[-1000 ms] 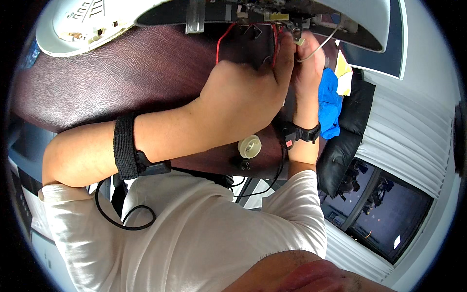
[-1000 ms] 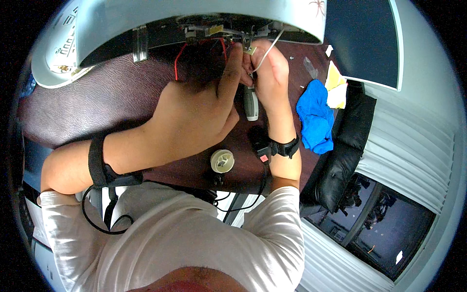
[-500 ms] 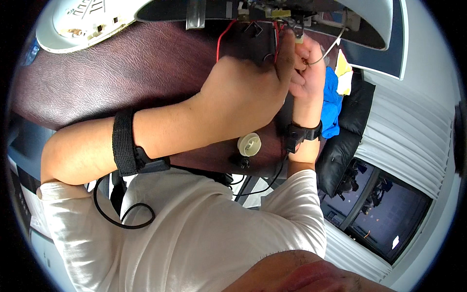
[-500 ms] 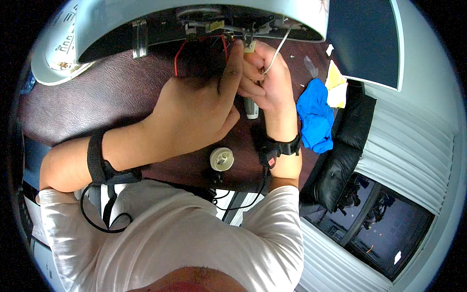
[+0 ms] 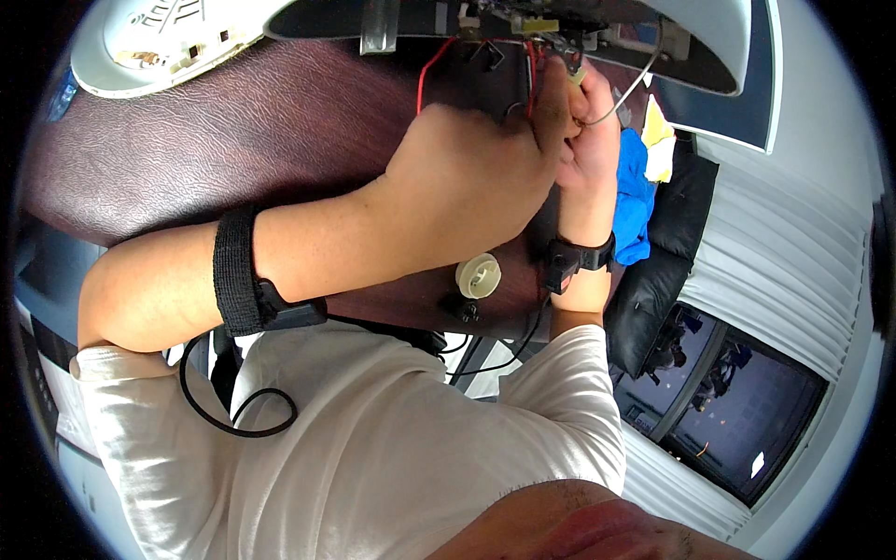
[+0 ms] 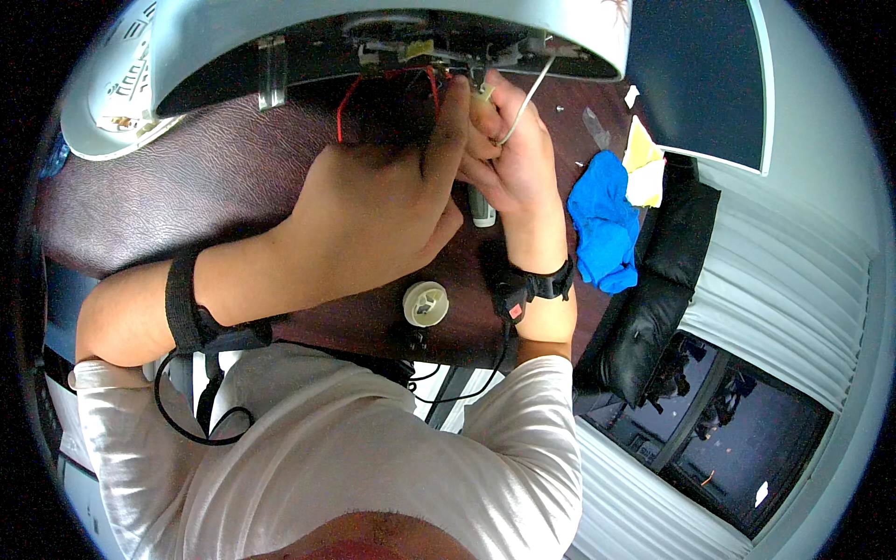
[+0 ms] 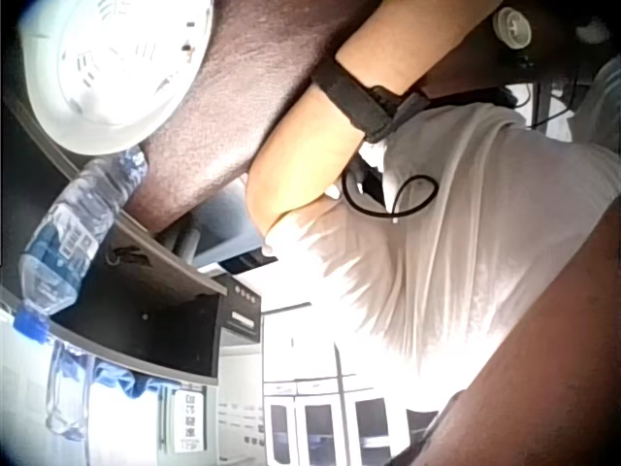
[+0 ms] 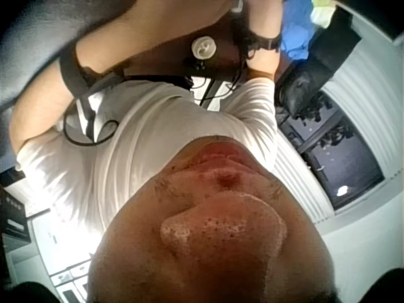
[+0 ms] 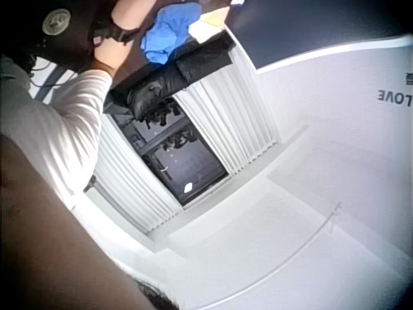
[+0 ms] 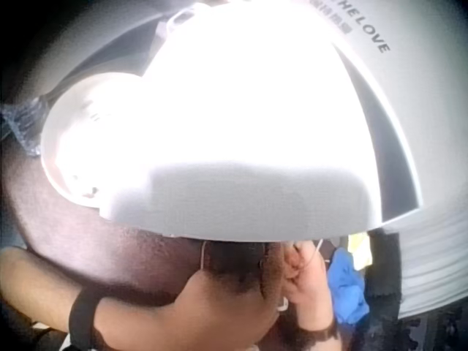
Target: The person is repairing a white appliance, likely a rice cooker, by manipulating its internal wiring. They use a screwdriver to adjust connections and handle various wires and small components on a wooden table.
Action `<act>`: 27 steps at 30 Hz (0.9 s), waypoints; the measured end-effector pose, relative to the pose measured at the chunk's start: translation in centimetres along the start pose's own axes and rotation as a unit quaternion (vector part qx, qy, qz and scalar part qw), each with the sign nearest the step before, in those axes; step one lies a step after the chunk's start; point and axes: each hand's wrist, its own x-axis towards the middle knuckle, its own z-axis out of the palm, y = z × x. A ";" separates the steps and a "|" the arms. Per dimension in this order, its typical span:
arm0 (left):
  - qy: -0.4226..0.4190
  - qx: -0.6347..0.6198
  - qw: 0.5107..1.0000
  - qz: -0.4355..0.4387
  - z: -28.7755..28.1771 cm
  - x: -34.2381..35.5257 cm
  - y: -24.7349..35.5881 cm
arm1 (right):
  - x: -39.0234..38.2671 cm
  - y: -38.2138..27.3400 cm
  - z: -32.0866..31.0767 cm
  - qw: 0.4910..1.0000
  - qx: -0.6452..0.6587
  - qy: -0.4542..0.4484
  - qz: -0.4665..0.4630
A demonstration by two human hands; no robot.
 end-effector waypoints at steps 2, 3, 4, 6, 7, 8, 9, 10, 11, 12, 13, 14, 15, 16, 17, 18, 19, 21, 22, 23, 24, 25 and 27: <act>-0.012 -0.001 1.000 -0.005 -0.1 0.0 0.0 | 0.2 0.3 0.3 1.000 0.002 0.019 -0.012; -0.006 0.003 1.000 -0.004 -0.1 0.0 0.0 | 0.2 0.4 0.4 1.000 0.006 0.025 -0.012; 0.000 0.006 1.000 -0.003 -0.1 0.0 -0.1 | 0.1 0.2 0.5 1.000 0.019 0.022 0.002; 0.010 0.010 1.000 -0.002 -0.1 0.0 -0.1 | 0.2 0.2 0.3 0.999 0.033 0.013 0.009; 0.015 0.011 1.000 -0.002 -0.2 0.1 -0.1 | 0.4 0.6 -0.1 0.999 0.033 0.006 0.002; 0.019 0.012 1.000 -0.003 -0.2 0.1 -0.1 | 0.6 0.8 -0.3 0.999 0.037 0.001 -0.004; 0.035 0.027 0.999 -0.003 -0.3 0.2 -0.1 | 0.8 1.0 -0.5 0.999 0.041 -0.005 -0.010; 0.050 0.042 0.998 -0.004 -0.4 0.4 -0.1 | 0.9 1.2 -0.5 0.999 0.048 -0.011 -0.014; 0.066 0.057 0.996 -0.004 -0.5 0.6 -0.2 | 1.0 1.4 -0.7 0.998 0.052 -0.011 -0.017; 0.063 0.061 0.996 -0.002 -0.5 0.7 -0.3 | 1.2 1.6 -0.9 0.998 0.056 -0.011 -0.020; 0.060 0.064 0.996 0.000 -0.4 0.9 -0.6 | 1.3 1.8 -1.2 0.998 0.057 -0.007 -0.021; 0.057 0.069 0.996 0.000 -0.3 1.0 -0.8 | 1.4 1.9 -1.2 0.998 0.051 -0.006 -0.024; 0.064 0.074 0.995 0.001 -0.3 1.0 -0.9 | 1.4 1.9 -1.3 0.999 0.047 -0.004 -0.027; 0.070 0.079 0.994 0.001 -0.1 1.1 -0.9 | 1.3 1.9 -1.2 0.999 0.037 -0.003 -0.032; 0.075 0.082 0.994 0.002 0.0 1.2 -0.9 | 1.2 1.9 -1.1 0.999 0.029 -0.007 -0.038; 0.078 0.078 0.994 0.005 -0.1 1.3 -1.0 | 1.1 1.9 -1.0 0.999 0.022 -0.011 -0.044; 0.081 0.074 0.994 0.008 -0.2 1.4 -1.1 | 1.1 1.8 -1.0 0.998 0.018 -0.020 -0.051; 0.094 0.079 0.992 0.016 -0.4 1.6 -1.3 | 1.1 1.7 -0.9 0.998 0.008 -0.024 -0.060; 0.104 0.087 0.991 0.020 -0.5 1.7 -1.3 | 1.1 1.7 -0.8 0.998 0.003 -0.018 -0.062; 0.114 0.095 0.989 0.025 -0.5 1.8 -1.4 | 1.1 1.7 -0.7 0.998 -0.007 -0.011 -0.067; 0.117 0.092 0.988 0.029 -0.4 1.8 -1.5 | 1.0 1.7 -0.7 0.997 -0.017 -0.005 -0.073; 0.121 0.088 0.988 0.032 -0.4 1.8 -1.6 | 0.9 1.7 -0.6 0.996 -0.032 0.001 -0.082; 0.124 0.081 0.988 0.037 -0.4 2.0 -1.8 | 0.8 1.7 -0.4 0.993 -0.055 -0.004 -0.101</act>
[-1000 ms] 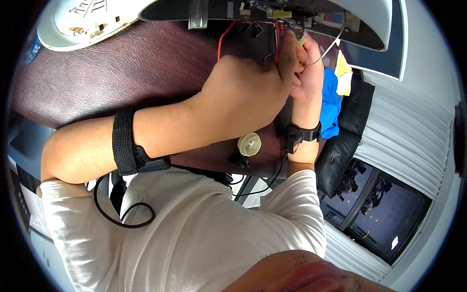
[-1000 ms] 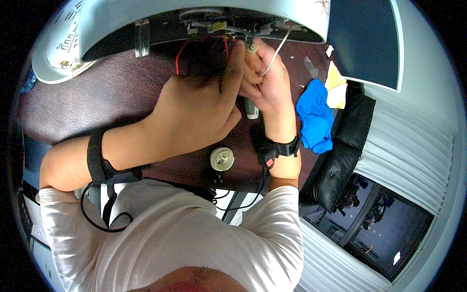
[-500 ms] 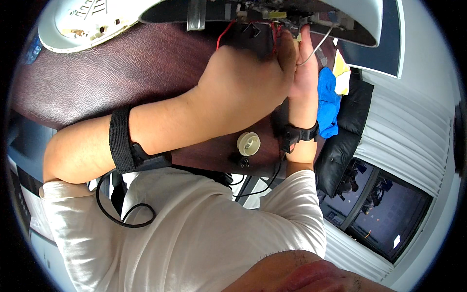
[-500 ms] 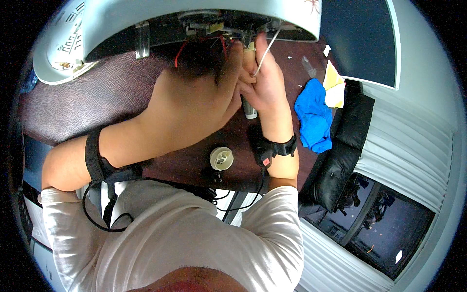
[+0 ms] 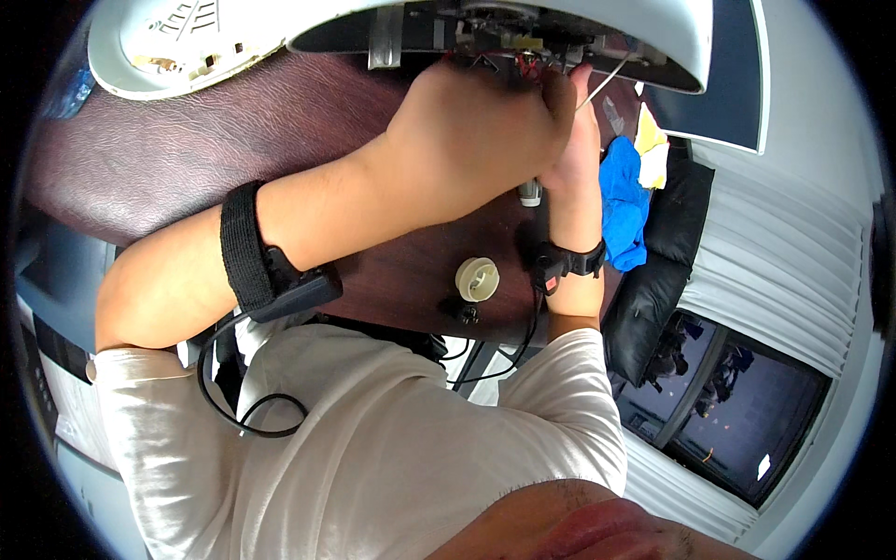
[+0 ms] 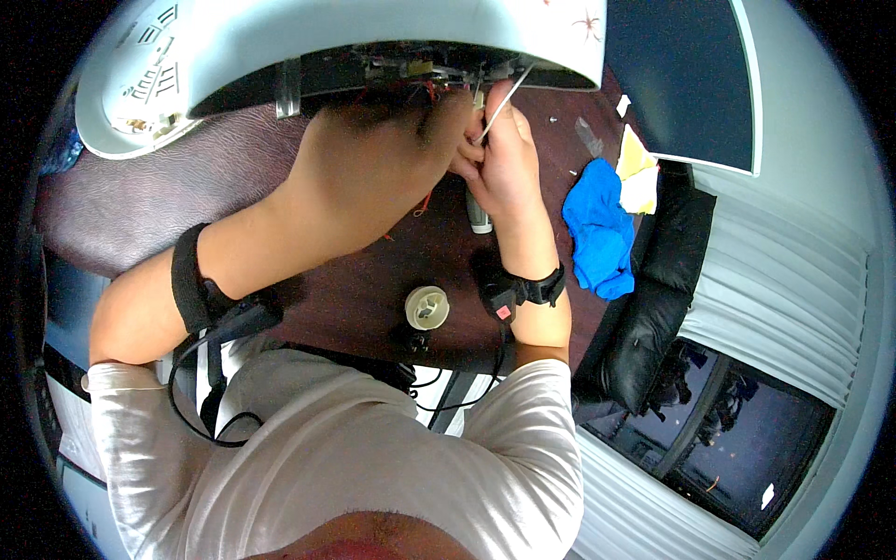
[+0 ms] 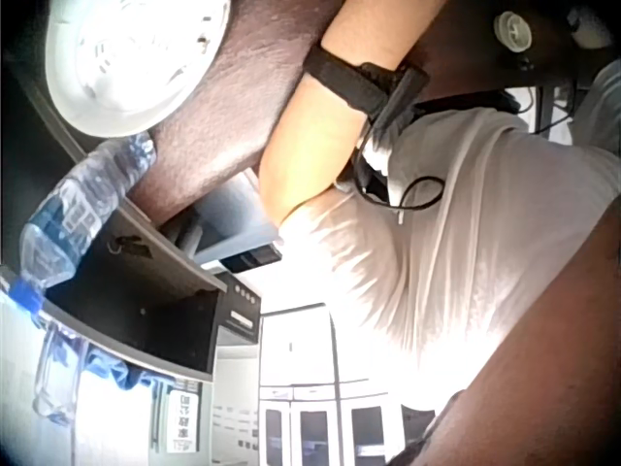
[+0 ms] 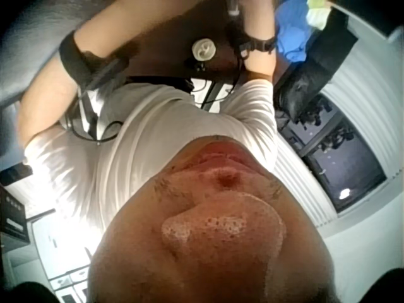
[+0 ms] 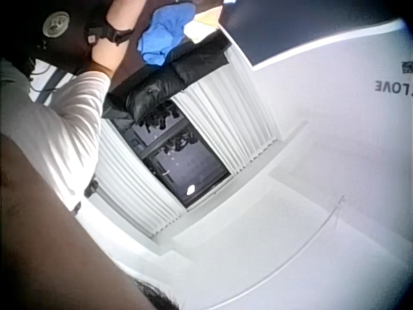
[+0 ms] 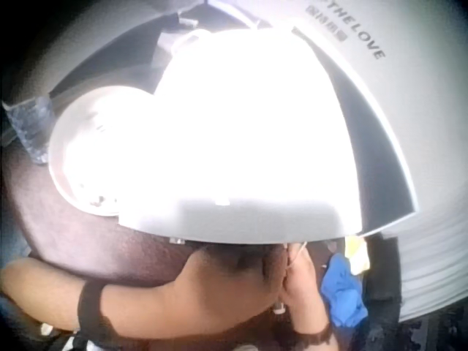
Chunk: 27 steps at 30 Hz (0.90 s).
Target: The person is repairing a white appliance, likely a rice cooker, by manipulating its internal wiring. They use a screwdriver to adjust connections and handle various wires and small components on a wooden table.
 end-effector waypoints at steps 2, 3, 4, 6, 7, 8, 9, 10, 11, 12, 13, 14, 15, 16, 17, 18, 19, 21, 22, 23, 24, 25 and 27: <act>0.001 -0.012 1.000 0.002 -0.2 0.4 -0.3 | 0.0 -0.1 0.2 1.000 -0.009 -0.018 -0.013; 0.010 -0.015 1.000 0.003 -0.2 0.5 -0.4 | -0.1 -0.2 0.3 0.999 -0.010 -0.026 -0.016; 0.019 -0.019 1.000 0.004 -0.1 0.6 -0.4 | -0.1 -0.2 0.3 0.999 -0.004 -0.032 -0.012; 0.039 -0.027 0.999 0.011 0.0 0.9 -0.5 | -0.4 -0.6 0.6 1.000 -0.004 -0.026 -0.002; 0.050 -0.032 0.998 0.015 0.0 0.9 -0.6 | -0.5 -1.0 0.8 1.000 -0.009 -0.016 0.005; 0.059 -0.034 0.997 0.020 0.0 1.0 -0.6 | -0.6 -1.2 1.0 1.000 -0.012 -0.007 0.011; 0.054 -0.045 0.997 0.017 -0.1 1.1 -0.7 | -0.7 -1.4 1.1 1.000 -0.012 -0.010 0.011; 0.048 -0.055 0.997 0.014 -0.1 1.1 -0.6 | -0.6 -1.6 1.0 1.000 -0.011 -0.012 0.011; 0.040 -0.066 0.997 0.015 -0.2 1.2 -0.7 | -0.6 -1.6 1.0 1.000 -0.008 -0.012 0.008; 0.022 -0.059 0.998 0.004 -0.3 1.2 -0.7 | -0.6 -1.7 1.1 1.000 0.006 -0.012 0.011; 0.003 -0.051 0.999 -0.006 -0.5 1.3 -0.6 | -0.6 -1.8 1.2 1.000 0.019 -0.013 0.014; -0.016 -0.042 0.999 -0.016 -0.5 1.3 -0.7 | -0.6 -1.7 1.3 0.999 0.034 -0.013 0.017; -0.013 -0.049 0.999 -0.019 -0.5 1.3 -0.6 | -0.5 -1.6 1.0 0.999 0.038 -0.023 0.018; -0.009 -0.057 0.998 -0.022 -0.5 1.4 -0.6 | -0.4 -1.4 0.5 0.998 0.041 -0.033 0.019; -0.008 -0.063 0.998 -0.025 -0.4 1.4 -0.6 | -0.4 -1.2 0.3 0.998 0.047 -0.043 0.020; -0.005 -0.071 0.997 -0.027 -0.4 1.4 -0.7 | -0.3 -1.2 0.4 0.998 0.039 -0.042 0.017; -0.003 -0.079 0.996 -0.029 -0.4 1.4 -0.8 | -0.3 -1.3 0.7 0.999 0.032 -0.041 0.013; 0.001 -0.094 0.995 -0.034 -0.3 1.3 -0.9 | -0.2 -1.0 0.8 0.998 0.033 -0.051 0.004; 0.004 -0.101 0.994 -0.038 -0.3 1.4 -0.8 | -0.2 -1.0 0.5 0.997 0.039 -0.064 -0.001; 0.009 -0.107 0.993 -0.044 -0.2 1.4 -0.6 | -0.3 -0.9 0.2 0.996 0.044 -0.078 -0.006; 0.015 -0.117 0.992 -0.047 -0.2 1.5 -0.5 | -0.2 -0.8 0.0 0.995 0.050 -0.091 -0.008; 0.020 -0.127 0.990 -0.050 -0.2 1.6 -0.5 | 0.1 -0.8 -0.1 0.993 0.056 -0.104 -0.011; 0.019 -0.148 0.987 -0.067 -0.2 1.6 -0.4 | 0.2 -0.6 -0.1 0.991 0.061 -0.115 -0.015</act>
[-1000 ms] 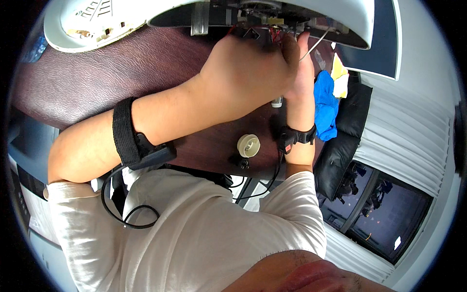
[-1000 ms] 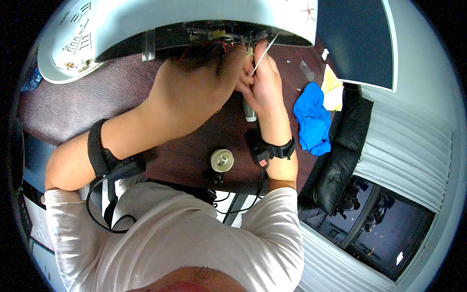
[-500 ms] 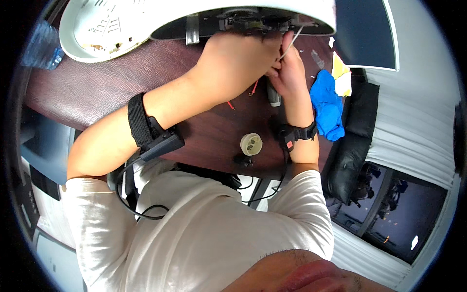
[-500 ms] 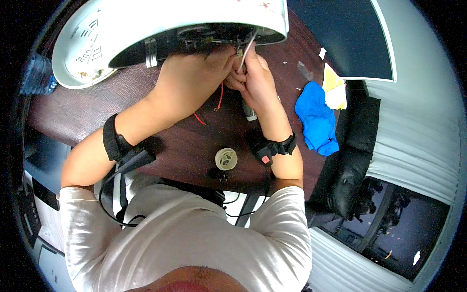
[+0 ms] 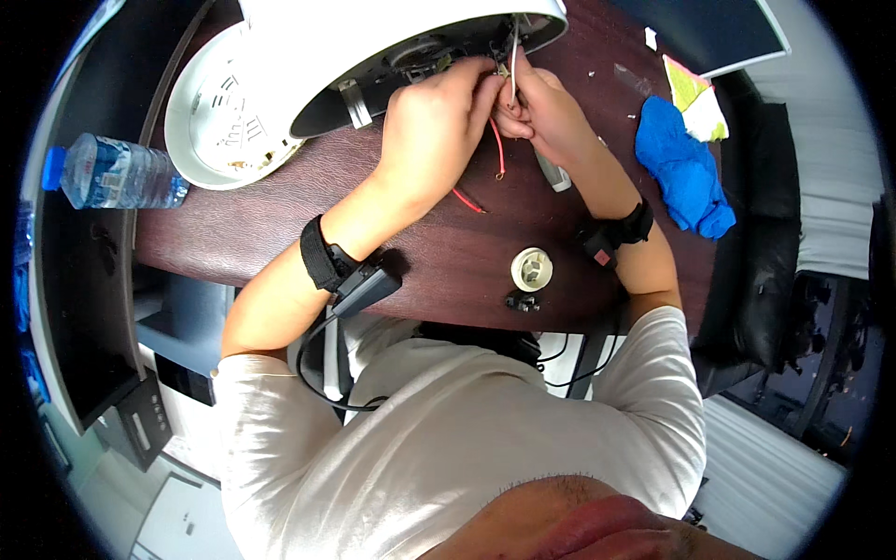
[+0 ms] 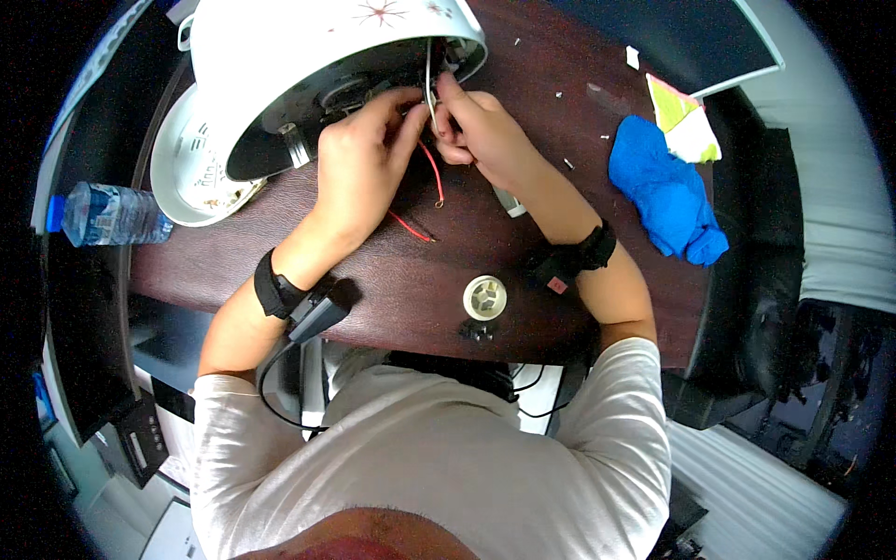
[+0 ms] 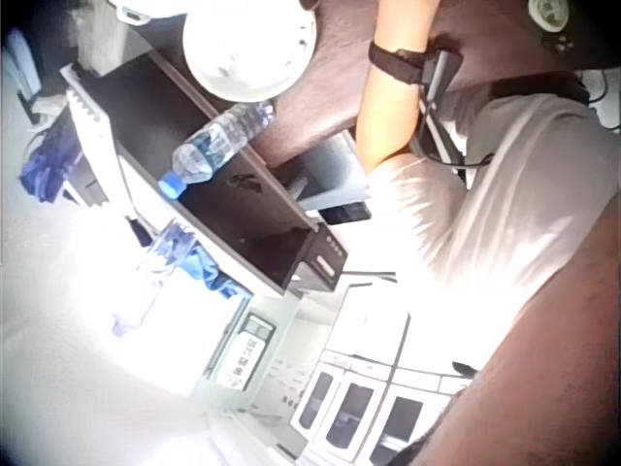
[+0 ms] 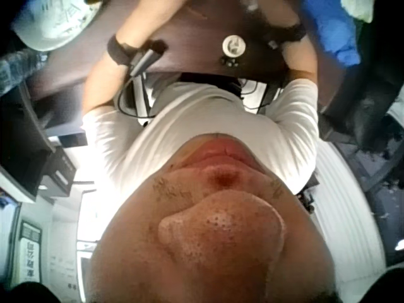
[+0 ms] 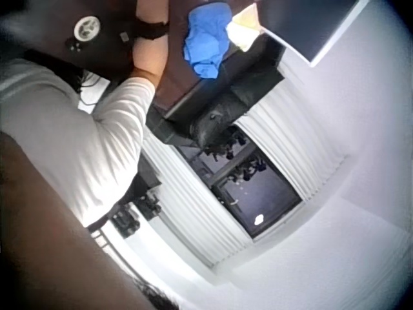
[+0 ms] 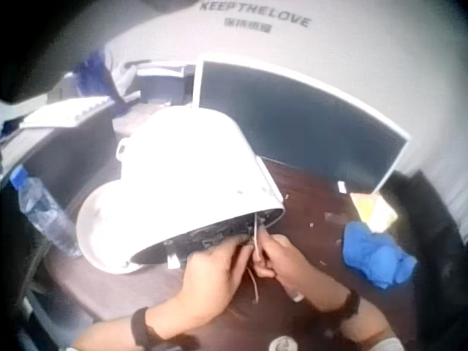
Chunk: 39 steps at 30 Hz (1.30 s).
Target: The person is repairing a white appliance, likely a rice cooker, by manipulating its internal wiring. They use a screwdriver to adjust connections and handle various wires and small components on a wooden table.
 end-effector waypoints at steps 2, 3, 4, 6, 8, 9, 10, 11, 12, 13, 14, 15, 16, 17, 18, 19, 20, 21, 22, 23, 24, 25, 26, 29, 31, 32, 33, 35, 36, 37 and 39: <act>-0.011 -0.022 0.999 -0.028 0.0 0.2 0.1 | 0.0 -0.3 0.3 1.000 -0.003 0.006 -0.004; -0.013 -0.031 0.999 -0.038 0.0 0.2 0.2 | 0.1 -0.4 0.1 1.000 -0.012 -0.009 -0.009; -0.011 -0.029 0.999 -0.036 0.2 0.3 0.2 | 0.1 -0.4 0.1 0.999 -0.026 -0.002 -0.017; -0.004 -0.025 0.999 -0.032 0.5 0.4 0.2 | 0.2 -0.5 0.0 0.998 -0.057 0.010 -0.032; -0.005 0.011 1.000 -0.020 0.8 0.1 -0.2 | 0.2 -0.4 0.3 0.998 -0.043 0.028 -0.043; -0.004 0.028 1.000 -0.013 0.9 0.0 -0.3 | 0.1 -0.7 0.6 0.997 -0.049 0.038 -0.048; -0.002 0.031 0.999 -0.016 0.9 0.2 -0.3 | 0.2 -0.8 0.8 0.996 -0.054 0.048 -0.052; -0.001 0.032 0.999 -0.020 0.8 0.1 -0.2 | 0.2 -0.6 0.8 0.997 -0.049 0.043 -0.050; 0.000 0.034 0.999 -0.024 0.7 0.2 -0.1 | 0.4 -0.4 0.6 0.997 -0.044 0.038 -0.048; -0.012 0.043 0.999 -0.006 0.4 0.3 0.1 | 0.6 -0.2 0.6 0.998 -0.039 0.033 -0.046; -0.024 0.051 0.998 0.012 0.0 0.5 0.3 | 0.5 -0.2 0.7 0.998 -0.031 0.031 -0.044; -0.036 0.060 0.997 0.029 -0.4 0.8 0.4 | 0.5 -0.2 0.9 0.998 -0.022 0.028 -0.041; -0.038 0.061 0.997 0.042 -0.5 1.0 0.3 | 0.4 -0.3 1.0 0.999 -0.014 0.026 -0.039; -0.041 0.062 0.996 0.053 -0.6 1.0 0.3 | 0.4 -0.3 1.0 0.999 -0.013 0.019 -0.034; -0.045 0.063 0.995 0.064 -0.7 1.0 0.2 | 0.5 -0.3 0.9 0.999 -0.013 0.013 -0.029; -0.054 0.072 0.993 0.075 -0.8 1.1 0.0 | 0.5 -0.3 0.8 1.000 -0.012 0.007 -0.024; -0.059 0.083 0.992 0.077 -0.8 1.1 0.1 | 0.4 -0.4 0.8 1.000 -0.013 0.005 -0.027; -0.065 0.093 0.990 0.080 -0.8 1.2 0.1 | 0.4 -0.5 0.8 0.999 -0.015 0.004 -0.031; -0.070 0.103 0.989 0.082 -0.8 1.3 0.2 | 0.4 -0.4 0.9 0.999 -0.016 0.003 -0.035; -0.067 0.108 0.988 0.087 -0.7 1.3 0.2 | 0.4 -0.4 0.7 0.999 -0.021 0.001 -0.036; -0.064 0.113 0.987 0.092 -0.6 1.4 0.1 | 0.4 -0.5 0.7 0.999 -0.023 0.001 -0.034; -0.061 0.118 0.986 0.097 -0.6 1.4 0.1 | 0.3 -0.5 0.8 0.999 -0.026 0.002 -0.032; -0.062 0.120 0.987 0.092 -0.5 1.4 0.2 | 0.4 -0.6 0.7 0.999 -0.028 0.002 -0.030; -0.062 0.121 0.987 0.089 -0.4 1.4 0.5 | 0.7 -0.6 0.3 0.999 -0.012 -0.018 -0.033; -0.061 0.112 0.987 0.100 -0.4 1.5 0.3 | 0.6 -0.8 0.4 0.999 -0.007 -0.026 -0.036; -0.060 0.116 0.986 0.103 -0.4 1.5 0.4 | 0.6 -0.8 0.4 0.999 -0.005 -0.033 -0.032; -0.060 0.119 0.985 0.106 -0.3 1.5 0.5 | 0.6 -0.8 0.2 0.999 -0.004 -0.041 -0.028; -0.059 0.126 0.984 0.109 -0.3 1.6 0.6 | 0.8 -0.7 0.0 0.998 0.003 -0.059 -0.018; -0.060 0.130 0.984 0.110 -0.2 1.6 0.6 | 0.8 -0.7 -0.2 0.998 0.007 -0.069 -0.013; -0.061 0.134 0.983 0.111 -0.2 1.7 0.7 | 0.8 -0.7 -0.4 0.997 0.011 -0.079 -0.008; -0.065 0.140 0.982 0.106 -0.2 1.6 0.7 | 0.8 -0.9 -0.6 0.995 0.002 -0.100 0.003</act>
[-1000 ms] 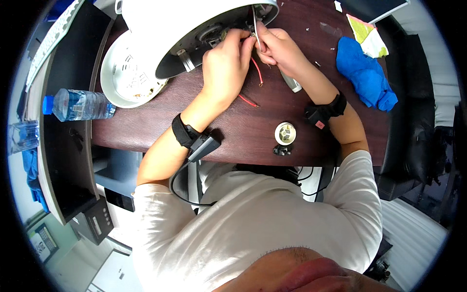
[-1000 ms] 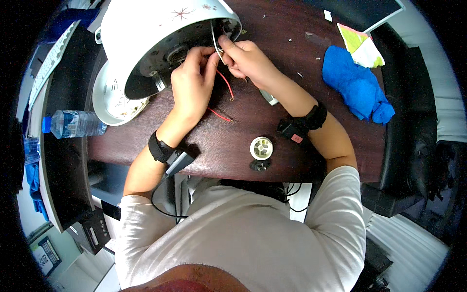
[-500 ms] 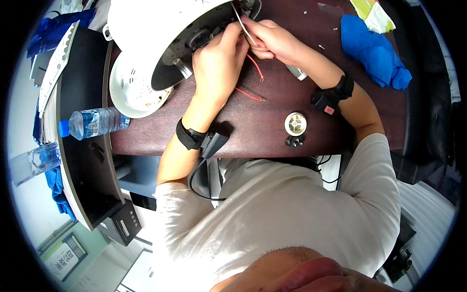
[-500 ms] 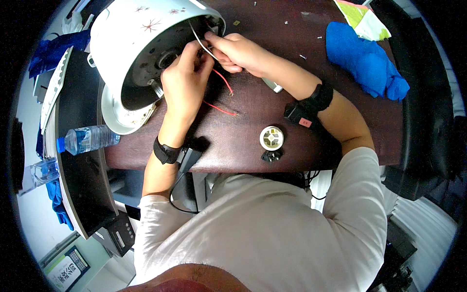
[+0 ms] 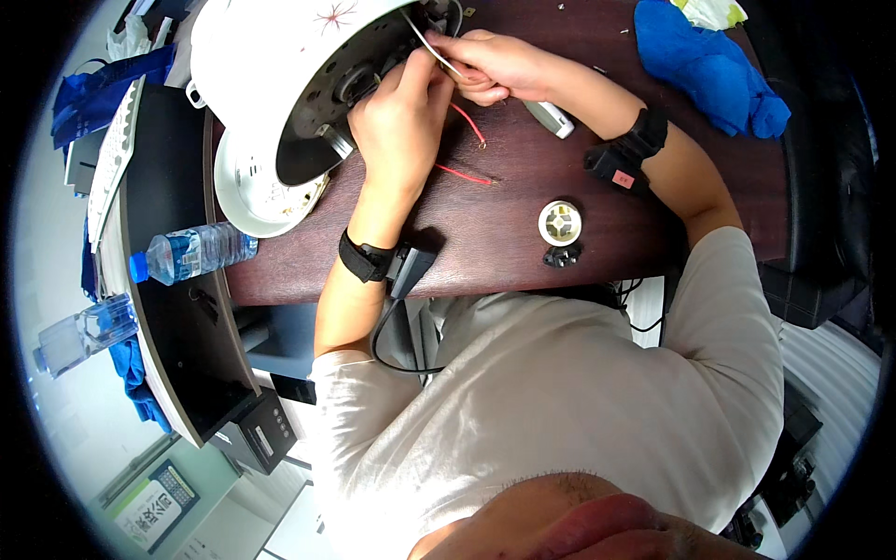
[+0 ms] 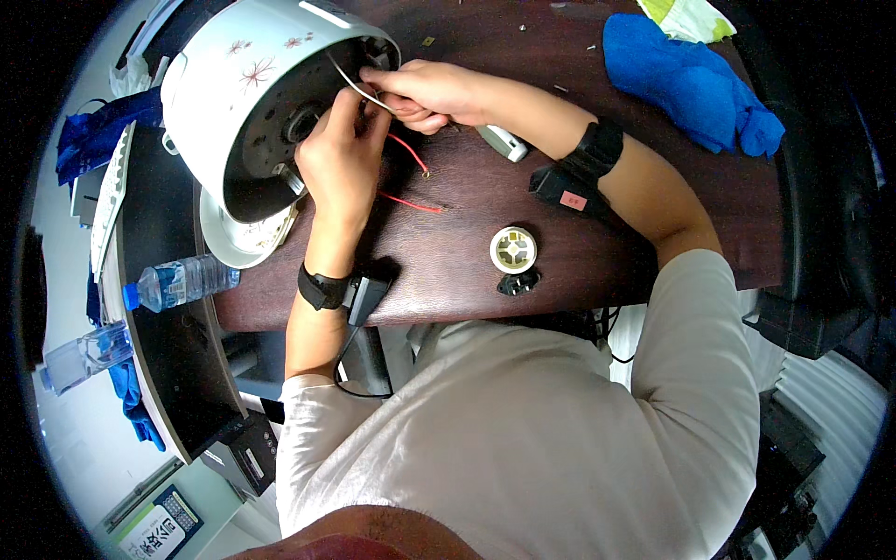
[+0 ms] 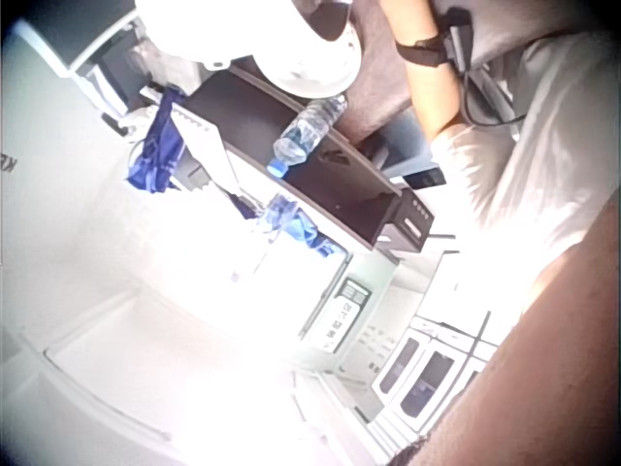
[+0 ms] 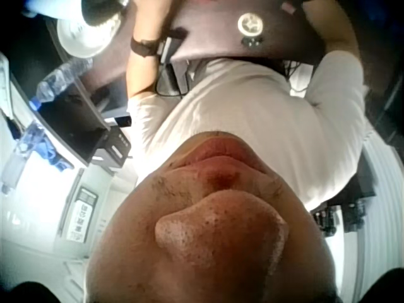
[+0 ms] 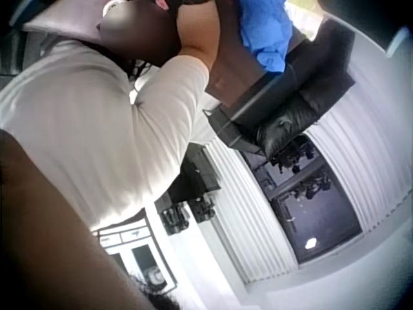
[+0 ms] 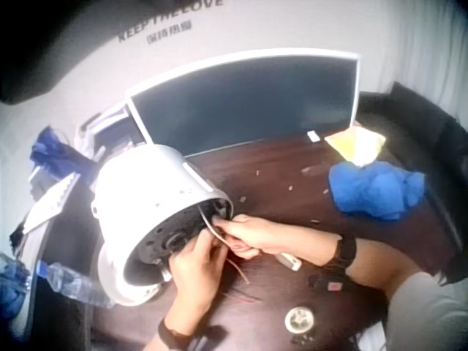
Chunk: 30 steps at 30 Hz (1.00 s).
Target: The person is repairing a white appliance, likely a rice cooker, by manipulating its internal wiring. They use a screwdriver to adjust connections and handle various wires and small components on a wooden table.
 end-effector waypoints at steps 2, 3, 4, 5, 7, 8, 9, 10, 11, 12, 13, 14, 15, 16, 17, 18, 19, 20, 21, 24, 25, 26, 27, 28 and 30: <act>-0.004 0.005 1.000 -0.005 0.0 -0.1 0.0 | -0.3 -0.4 0.1 0.999 -0.035 0.005 0.000; -0.004 0.006 1.000 -0.008 0.0 -0.1 0.0 | -0.4 -0.4 0.1 0.999 -0.052 0.007 0.000; -0.005 0.008 1.000 -0.010 0.0 -0.1 0.0 | -0.3 0.0 -0.9 0.998 -0.061 0.007 -0.010; -0.008 0.010 1.000 -0.015 0.0 -0.1 0.1 | -0.4 0.2 -0.8 0.989 -0.117 0.046 -0.081; -0.013 0.012 1.000 -0.024 -0.2 0.0 0.3 | -0.7 0.7 -0.4 0.941 -0.224 0.123 -0.221; -0.013 0.009 0.999 -0.028 -0.2 0.0 0.3 | -0.7 0.9 -0.8 0.925 -0.263 0.114 -0.249; -0.013 0.006 0.999 -0.032 -0.2 0.0 0.3 | -0.8 0.9 -1.1 0.906 -0.301 0.107 -0.278; -0.014 0.002 0.999 -0.035 -0.1 0.0 0.3 | -0.9 0.9 -1.1 0.885 -0.340 0.118 -0.295; -0.012 0.002 0.999 -0.035 -0.1 0.0 0.3 | -1.0 0.8 -0.9 0.863 -0.377 0.129 -0.311; -0.010 0.002 0.999 -0.034 -0.1 -0.1 0.2 | -1.4 0.2 -0.7 0.852 -0.416 0.132 -0.288; -0.008 0.002 0.999 -0.034 0.0 -0.2 0.1 | -1.3 0.2 -0.7 0.851 -0.411 0.138 -0.295; -0.007 0.003 0.999 -0.035 0.0 -0.2 0.1 | -1.3 0.3 -0.8 0.850 -0.408 0.145 -0.300; -0.006 0.004 0.999 -0.035 0.0 -0.2 0.1 | -1.2 0.3 -0.9 0.848 -0.406 0.151 -0.306; -0.005 0.005 0.999 -0.036 0.0 -0.2 0.1 | -1.1 0.5 -1.0 0.836 -0.417 0.150 -0.323; -0.004 0.003 0.999 -0.035 0.1 -0.2 0.1 | -0.9 0.8 -1.1 0.824 -0.429 0.147 -0.339; -0.003 0.000 0.999 -0.033 0.1 -0.2 0.1 | -0.8 1.0 -1.3 0.812 -0.440 0.145 -0.356; -0.001 -0.003 0.999 -0.032 0.2 -0.2 0.0 | -0.6 1.0 -1.4 0.805 -0.441 0.144 -0.368; -0.001 -0.002 1.000 -0.031 0.2 -0.2 0.0 | -0.5 1.0 -1.5 0.799 -0.443 0.143 -0.381; -0.001 -0.002 1.000 -0.030 0.2 -0.2 -0.1 | -0.4 1.1 -1.6 0.793 -0.444 0.141 -0.393; -0.001 -0.002 0.999 -0.032 0.2 -0.2 0.0 | -0.1 1.2 -1.6 0.785 -0.465 0.139 -0.385; -0.001 -0.001 0.999 -0.034 0.2 -0.2 0.0 | -0.1 1.1 -1.6 0.797 -0.459 0.131 -0.371; -0.002 0.000 0.999 -0.033 0.2 -0.2 -0.1 | 0.0 1.0 -1.6 0.808 -0.452 0.124 -0.358; -0.002 0.001 0.999 -0.033 0.2 -0.2 -0.1 | 0.0 0.9 -1.6 0.818 -0.445 0.117 -0.344; -0.002 0.002 0.999 -0.033 0.1 -0.1 -0.1 | 0.0 0.7 -1.5 0.851 -0.422 0.102 -0.294; 0.000 -0.002 1.000 -0.030 0.1 0.0 0.1 | -0.1 0.2 -1.5 0.906 -0.371 0.073 -0.188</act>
